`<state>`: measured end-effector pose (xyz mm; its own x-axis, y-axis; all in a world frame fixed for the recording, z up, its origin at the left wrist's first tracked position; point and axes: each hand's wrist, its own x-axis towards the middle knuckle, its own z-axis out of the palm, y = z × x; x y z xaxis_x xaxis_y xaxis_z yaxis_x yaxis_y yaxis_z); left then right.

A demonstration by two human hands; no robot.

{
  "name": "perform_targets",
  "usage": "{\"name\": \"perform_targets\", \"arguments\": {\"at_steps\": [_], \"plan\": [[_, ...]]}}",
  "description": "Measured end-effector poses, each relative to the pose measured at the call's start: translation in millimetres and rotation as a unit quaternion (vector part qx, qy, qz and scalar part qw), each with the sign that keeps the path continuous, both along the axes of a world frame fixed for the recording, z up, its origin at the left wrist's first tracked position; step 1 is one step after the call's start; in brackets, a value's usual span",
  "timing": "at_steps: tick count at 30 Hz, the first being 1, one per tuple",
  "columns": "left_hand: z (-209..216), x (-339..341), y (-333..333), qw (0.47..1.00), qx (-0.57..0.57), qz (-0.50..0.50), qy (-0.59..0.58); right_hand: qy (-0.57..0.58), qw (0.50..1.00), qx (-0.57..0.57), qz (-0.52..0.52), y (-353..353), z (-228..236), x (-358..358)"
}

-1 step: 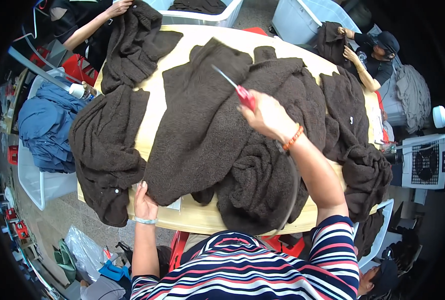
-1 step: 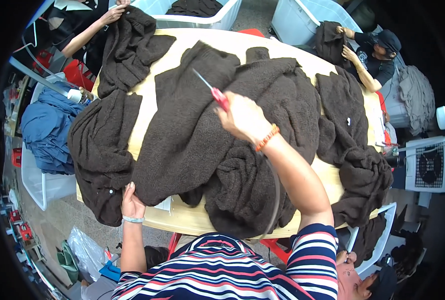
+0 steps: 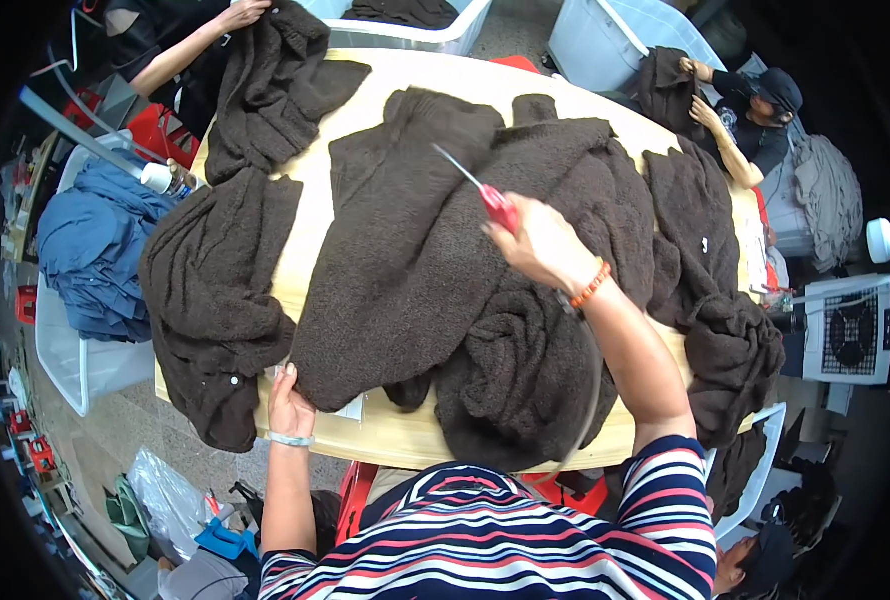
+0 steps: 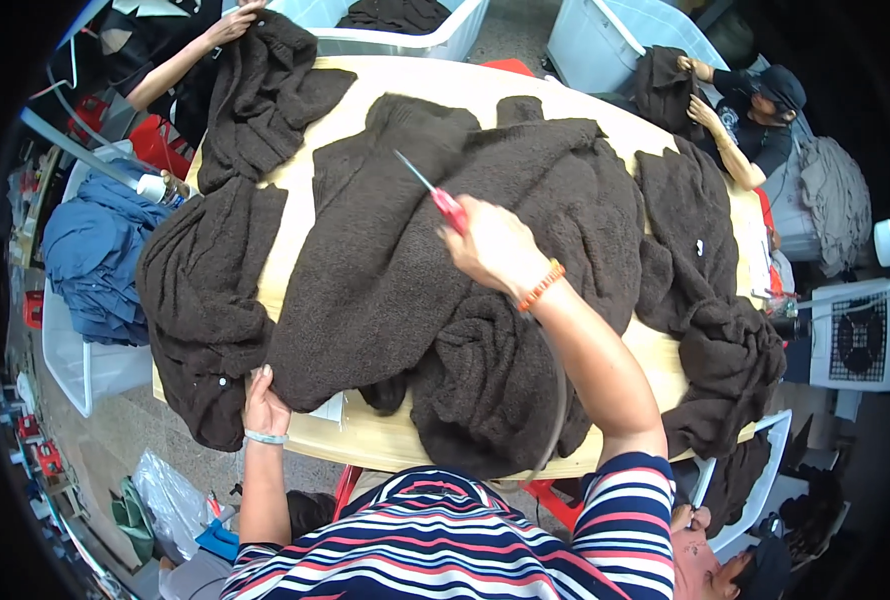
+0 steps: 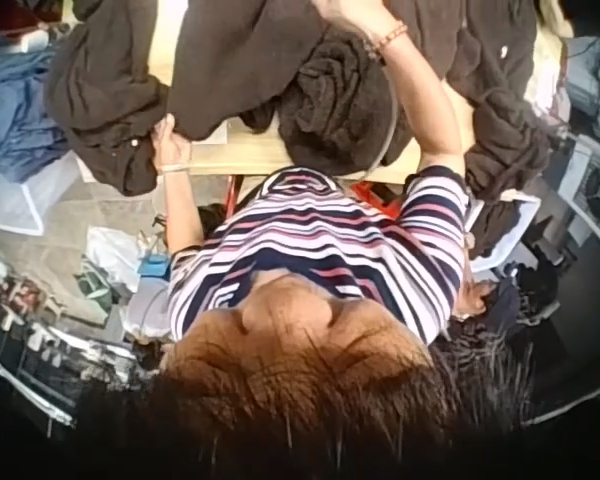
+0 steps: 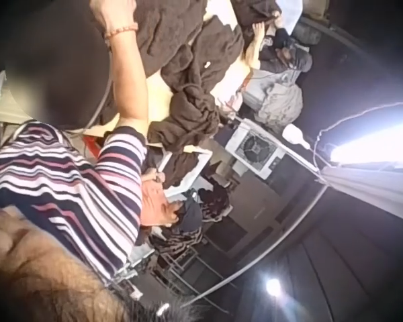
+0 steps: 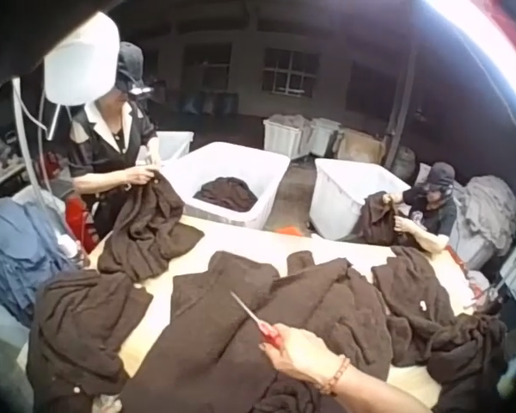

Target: Trimming loose threads and inspecting brown knitted sweaters on a production table using thread nippers.

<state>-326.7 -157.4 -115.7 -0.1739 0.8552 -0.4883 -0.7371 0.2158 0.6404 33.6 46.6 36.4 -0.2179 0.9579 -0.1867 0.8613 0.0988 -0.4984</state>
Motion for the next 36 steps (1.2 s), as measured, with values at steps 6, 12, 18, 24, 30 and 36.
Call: {"name": "perform_targets", "arguments": {"at_steps": [6,12,18,24,30,36], "plan": [[-40.8,-5.8,-10.8,0.996,-0.074,0.026,0.031,-0.014,0.999,-0.039,-0.032,-22.6,-39.2,45.2],[11.6,50.6,29.7,0.949,0.090,-0.047,0.300,0.017,0.991,-0.101,-0.088,-39.5,-37.5,61.3],[58.3,163.2,10.5,0.636,0.420,-0.480,0.434,0.120,0.980,-0.088,-0.129,-50.0,-20.7,68.6],[44.9,143.2,3.7,0.827,0.138,-0.416,0.353,0.076,0.986,-0.020,-0.145,-67.6,-7.9,85.0],[-31.7,80.9,96.5,0.955,-0.218,-0.048,0.196,0.044,0.996,-0.010,-0.079,-68.7,14.6,45.1],[-61.0,67.4,162.3,0.980,-0.125,-0.037,0.148,0.048,0.997,-0.029,-0.061,-69.7,17.8,37.7]]}}
